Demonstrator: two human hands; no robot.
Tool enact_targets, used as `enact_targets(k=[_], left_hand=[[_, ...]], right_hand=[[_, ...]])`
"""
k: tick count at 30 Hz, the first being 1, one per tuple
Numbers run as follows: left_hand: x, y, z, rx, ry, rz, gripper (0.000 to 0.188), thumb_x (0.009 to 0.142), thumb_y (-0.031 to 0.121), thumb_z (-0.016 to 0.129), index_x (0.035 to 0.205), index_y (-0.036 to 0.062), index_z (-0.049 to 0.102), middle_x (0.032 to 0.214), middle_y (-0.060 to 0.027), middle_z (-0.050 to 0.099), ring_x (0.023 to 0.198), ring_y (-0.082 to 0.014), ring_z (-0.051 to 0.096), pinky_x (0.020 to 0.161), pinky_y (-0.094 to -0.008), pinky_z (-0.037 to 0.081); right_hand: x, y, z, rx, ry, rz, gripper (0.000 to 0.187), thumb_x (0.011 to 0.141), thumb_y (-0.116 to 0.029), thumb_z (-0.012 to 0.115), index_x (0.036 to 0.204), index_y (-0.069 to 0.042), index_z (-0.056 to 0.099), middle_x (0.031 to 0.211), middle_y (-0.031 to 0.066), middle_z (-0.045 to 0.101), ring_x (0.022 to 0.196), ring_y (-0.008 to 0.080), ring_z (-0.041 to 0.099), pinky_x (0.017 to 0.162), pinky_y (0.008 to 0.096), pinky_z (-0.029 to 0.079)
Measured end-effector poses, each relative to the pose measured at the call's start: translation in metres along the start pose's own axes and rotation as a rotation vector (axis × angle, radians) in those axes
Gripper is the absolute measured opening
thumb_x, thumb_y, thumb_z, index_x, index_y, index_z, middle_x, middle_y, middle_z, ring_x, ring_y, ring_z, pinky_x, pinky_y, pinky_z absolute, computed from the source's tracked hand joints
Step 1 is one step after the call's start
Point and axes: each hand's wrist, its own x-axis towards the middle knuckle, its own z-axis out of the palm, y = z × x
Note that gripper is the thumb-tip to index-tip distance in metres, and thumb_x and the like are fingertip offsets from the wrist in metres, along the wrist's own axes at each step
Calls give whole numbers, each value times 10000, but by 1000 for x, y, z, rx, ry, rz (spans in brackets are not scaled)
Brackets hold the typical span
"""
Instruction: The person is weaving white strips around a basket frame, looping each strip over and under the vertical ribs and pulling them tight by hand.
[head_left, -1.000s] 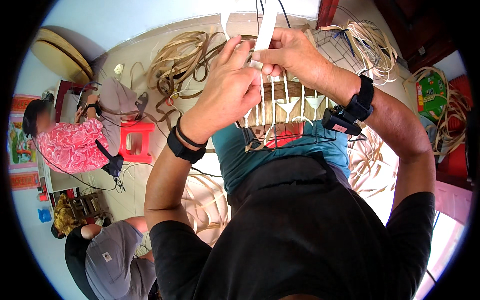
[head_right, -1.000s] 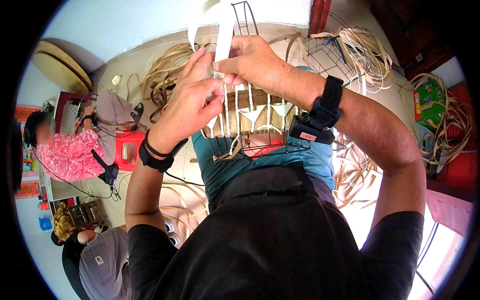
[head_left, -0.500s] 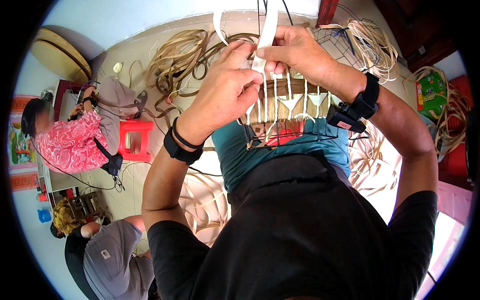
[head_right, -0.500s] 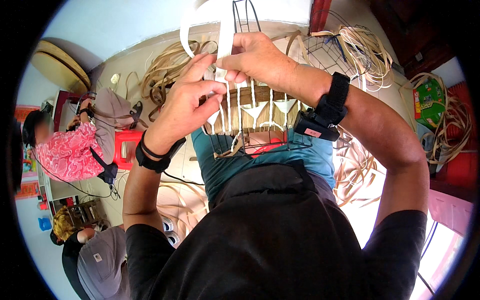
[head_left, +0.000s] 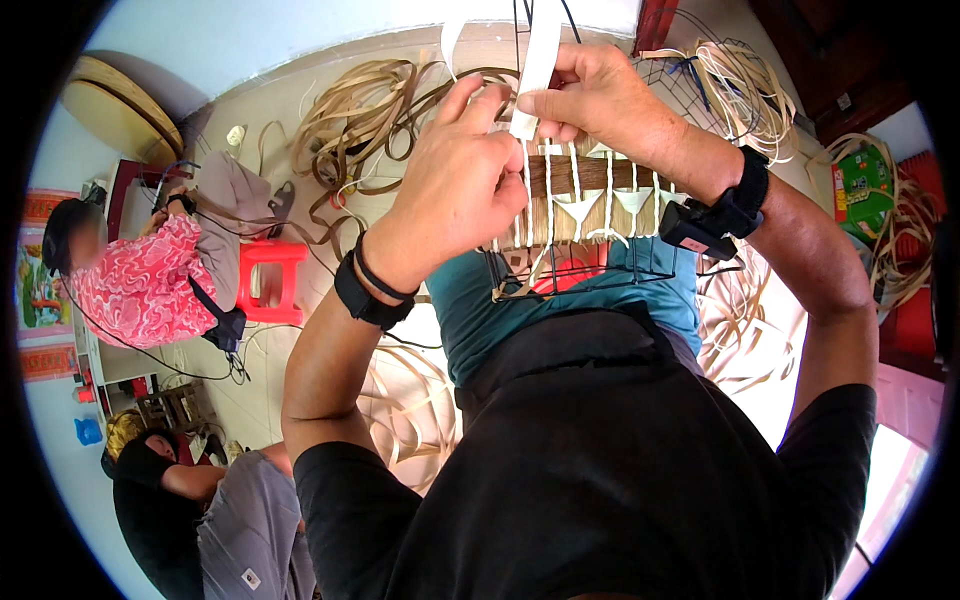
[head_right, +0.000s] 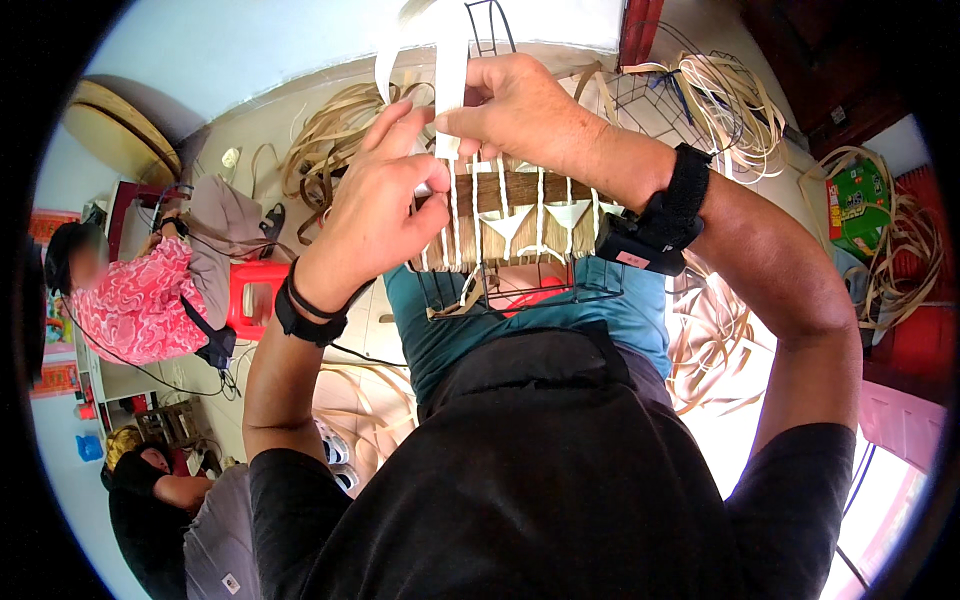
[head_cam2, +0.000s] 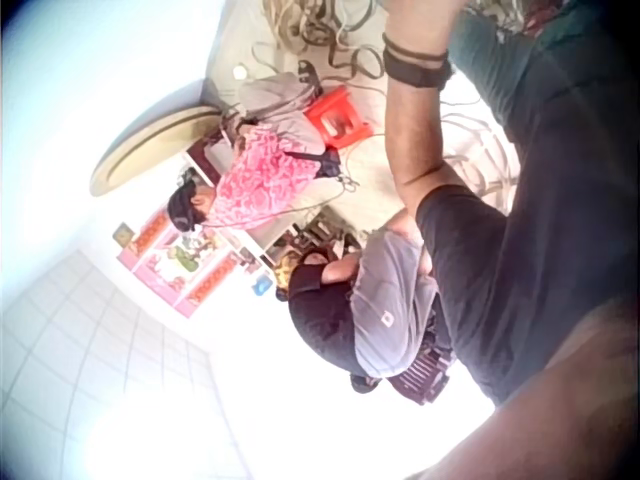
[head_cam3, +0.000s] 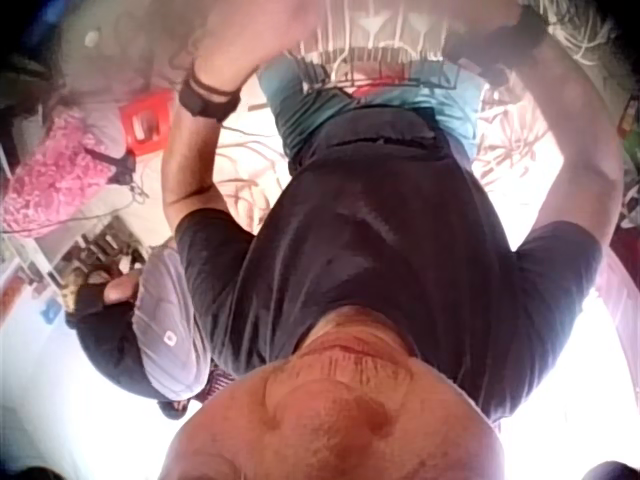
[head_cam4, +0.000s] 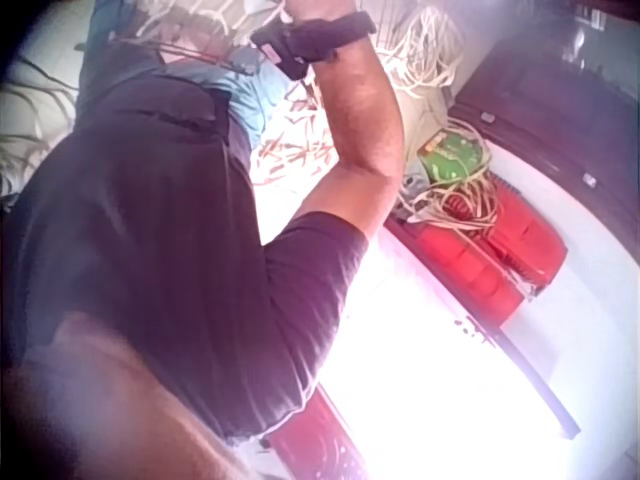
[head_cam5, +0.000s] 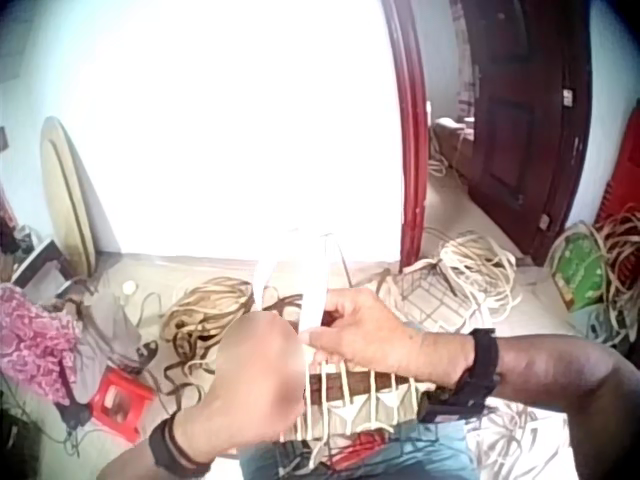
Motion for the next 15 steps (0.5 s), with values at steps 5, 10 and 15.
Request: enact_targets(k=[5,10,15], left_hand=[[5,-11,0,-127,-82,17,73,663,38,680,710,25,626,1298,-274,517,1269,-489,429,1052,-507,380],[-1,-5,0,-150,-76,-27,108,709,-11,651,787,30,589,1372,-269,467,1293,-490,414,1095,-486,332],[-11,3,6,-84,48,-14,125,739,-2,684,803,25,581,1419,-291,411,1321,-488,403,1081,-480,355]], right_hand=[[-2,13,-3,38,-33,-13,225,917,-167,673,1075,-6,678,757,39,670,662,64,632,566,199,509],[1,14,-1,118,-27,-55,214,886,-117,685,1066,-2,684,828,53,684,686,78,646,575,210,528],[-1,17,1,114,-8,-65,203,876,-93,682,1055,3,686,826,53,683,673,78,642,556,209,517]])
